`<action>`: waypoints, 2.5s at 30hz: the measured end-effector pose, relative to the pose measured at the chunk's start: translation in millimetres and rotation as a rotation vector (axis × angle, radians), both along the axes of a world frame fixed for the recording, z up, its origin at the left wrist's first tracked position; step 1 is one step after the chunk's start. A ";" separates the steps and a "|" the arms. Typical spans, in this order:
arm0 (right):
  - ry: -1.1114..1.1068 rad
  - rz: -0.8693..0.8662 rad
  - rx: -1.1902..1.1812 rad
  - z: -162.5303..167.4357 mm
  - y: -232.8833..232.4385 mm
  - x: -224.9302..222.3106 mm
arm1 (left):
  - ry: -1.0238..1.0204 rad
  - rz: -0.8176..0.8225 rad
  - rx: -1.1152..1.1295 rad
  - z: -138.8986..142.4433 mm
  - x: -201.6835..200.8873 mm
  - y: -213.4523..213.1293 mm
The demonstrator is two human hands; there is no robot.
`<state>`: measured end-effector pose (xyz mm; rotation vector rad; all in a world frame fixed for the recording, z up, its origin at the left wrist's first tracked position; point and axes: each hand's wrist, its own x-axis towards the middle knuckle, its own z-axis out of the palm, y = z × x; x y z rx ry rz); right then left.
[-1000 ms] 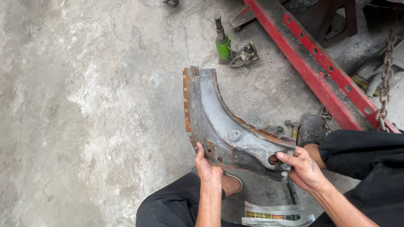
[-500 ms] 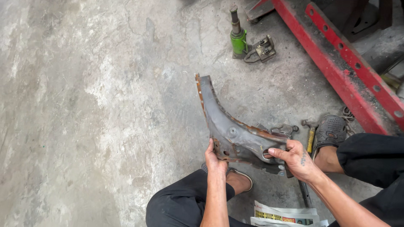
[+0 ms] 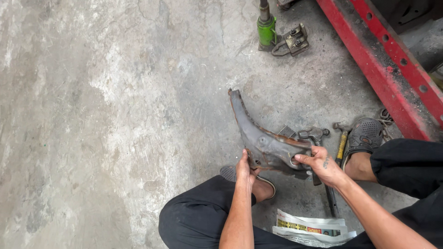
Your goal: The person hammers a metal car panel on the floor to shape it, then repeatedly fits it to the car's front frame to check alignment. They use a ball-peen hammer and a smaller hammer to adjust the panel's curvature and edges.
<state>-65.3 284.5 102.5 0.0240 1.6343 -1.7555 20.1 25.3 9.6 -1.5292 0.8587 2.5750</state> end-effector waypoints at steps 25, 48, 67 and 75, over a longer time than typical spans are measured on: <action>-0.176 -0.111 -0.128 -26.9 30.1 -1.1 | 0.009 0.078 -0.076 -2.7 1.3 15.2; -0.198 -0.133 -0.244 -36.9 -23.6 -5.1 | 0.289 0.257 -0.198 17.8 -6.9 -19.7; 0.809 0.532 0.295 -65.7 -30.2 -10.2 | 0.081 -1.318 -1.666 138.1 -29.7 4.1; 0.475 0.426 0.198 -101.8 -19.3 -4.3 | 0.012 -1.521 -1.782 124.9 -11.9 23.8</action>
